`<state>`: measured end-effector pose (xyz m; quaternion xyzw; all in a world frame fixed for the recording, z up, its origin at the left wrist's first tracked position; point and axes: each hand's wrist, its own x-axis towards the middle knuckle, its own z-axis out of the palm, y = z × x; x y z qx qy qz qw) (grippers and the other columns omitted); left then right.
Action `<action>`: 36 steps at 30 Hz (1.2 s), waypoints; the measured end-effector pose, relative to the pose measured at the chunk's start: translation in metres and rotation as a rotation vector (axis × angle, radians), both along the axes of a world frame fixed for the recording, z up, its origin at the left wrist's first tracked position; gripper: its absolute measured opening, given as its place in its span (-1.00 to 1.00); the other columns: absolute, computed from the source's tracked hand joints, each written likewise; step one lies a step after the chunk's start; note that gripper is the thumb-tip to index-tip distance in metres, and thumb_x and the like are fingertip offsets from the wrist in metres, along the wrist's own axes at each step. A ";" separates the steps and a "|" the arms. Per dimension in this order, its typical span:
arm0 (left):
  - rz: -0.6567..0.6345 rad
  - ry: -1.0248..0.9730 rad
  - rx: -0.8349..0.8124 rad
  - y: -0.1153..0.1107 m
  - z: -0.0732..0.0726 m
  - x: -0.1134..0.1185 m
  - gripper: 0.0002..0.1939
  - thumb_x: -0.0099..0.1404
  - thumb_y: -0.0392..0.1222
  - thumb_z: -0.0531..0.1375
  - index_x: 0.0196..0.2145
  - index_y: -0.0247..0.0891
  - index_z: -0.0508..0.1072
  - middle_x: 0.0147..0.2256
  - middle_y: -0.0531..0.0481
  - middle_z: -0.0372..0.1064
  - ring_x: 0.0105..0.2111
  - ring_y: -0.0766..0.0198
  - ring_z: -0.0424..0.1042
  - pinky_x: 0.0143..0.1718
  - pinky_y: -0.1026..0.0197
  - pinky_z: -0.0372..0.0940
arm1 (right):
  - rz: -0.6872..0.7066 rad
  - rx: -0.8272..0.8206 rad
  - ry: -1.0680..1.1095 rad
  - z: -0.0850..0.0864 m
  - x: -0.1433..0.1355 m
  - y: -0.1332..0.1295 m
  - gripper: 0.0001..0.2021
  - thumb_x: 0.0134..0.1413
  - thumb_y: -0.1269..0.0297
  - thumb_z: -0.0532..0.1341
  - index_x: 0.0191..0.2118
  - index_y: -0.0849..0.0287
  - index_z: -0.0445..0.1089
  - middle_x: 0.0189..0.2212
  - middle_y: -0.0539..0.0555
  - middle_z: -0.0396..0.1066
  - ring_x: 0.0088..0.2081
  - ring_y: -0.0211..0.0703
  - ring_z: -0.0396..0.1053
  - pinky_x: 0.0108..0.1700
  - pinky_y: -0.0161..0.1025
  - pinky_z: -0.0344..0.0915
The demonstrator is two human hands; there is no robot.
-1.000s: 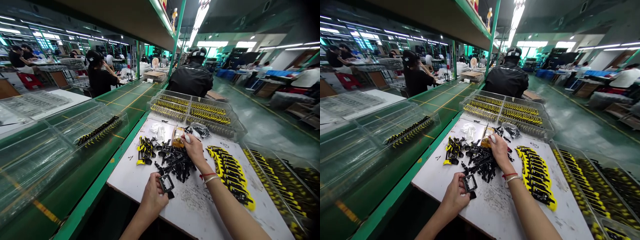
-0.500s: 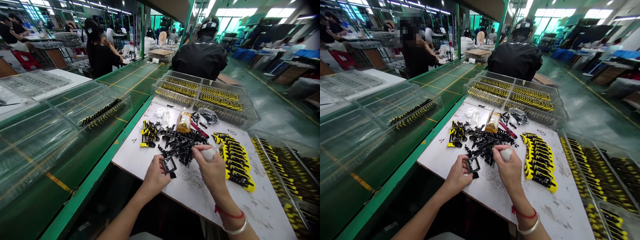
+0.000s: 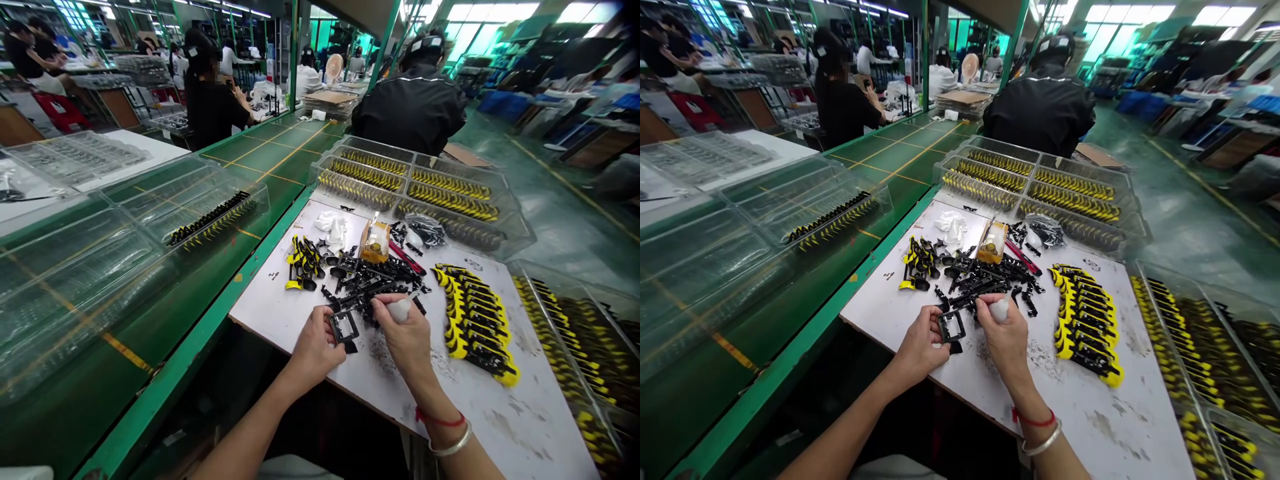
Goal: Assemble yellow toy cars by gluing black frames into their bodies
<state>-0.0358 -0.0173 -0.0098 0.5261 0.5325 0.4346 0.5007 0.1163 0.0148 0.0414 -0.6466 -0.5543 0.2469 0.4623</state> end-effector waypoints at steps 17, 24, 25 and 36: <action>-0.007 -0.034 -0.011 0.001 -0.003 0.000 -0.42 -0.07 -0.48 0.20 -0.08 -0.22 0.15 -0.35 0.09 0.26 -0.43 0.38 0.37 -0.41 0.33 0.34 | -0.041 -0.041 -0.089 0.003 0.023 -0.022 -0.74 -0.07 0.03 0.27 -0.37 0.13 0.43 -0.52 0.01 0.42 -0.51 -0.17 0.32 -0.46 -0.25 0.24; -0.015 -0.025 -0.012 0.000 -0.001 -0.001 -0.42 -0.07 -0.46 0.19 -0.08 -0.22 0.14 -0.34 0.07 0.25 -0.42 0.36 0.36 -0.40 0.32 0.34 | -0.020 -0.103 -0.059 -0.003 0.027 -0.032 -0.75 -0.07 0.03 0.28 -0.36 0.11 0.43 -0.49 0.01 0.42 -0.48 -0.18 0.33 -0.41 -0.24 0.25; -0.016 -0.021 -0.011 0.000 -0.001 -0.001 -0.43 -0.07 -0.46 0.19 -0.08 -0.23 0.14 -0.34 0.07 0.25 -0.42 0.36 0.36 -0.40 0.31 0.34 | -0.023 -0.105 -0.059 -0.003 0.027 -0.032 -0.75 -0.07 0.04 0.28 -0.36 0.11 0.42 -0.49 0.00 0.42 -0.48 -0.18 0.33 -0.41 -0.24 0.25; -0.012 0.008 -0.014 0.001 0.004 -0.001 -0.41 -0.07 -0.45 0.20 -0.06 -0.24 0.14 -0.31 0.05 0.25 -0.40 0.36 0.37 -0.37 0.30 0.36 | -0.012 -0.086 -0.091 -0.002 0.017 -0.031 -0.77 -0.07 0.07 0.28 -0.38 0.12 0.43 -0.51 0.01 0.42 -0.50 -0.18 0.33 -0.43 -0.25 0.26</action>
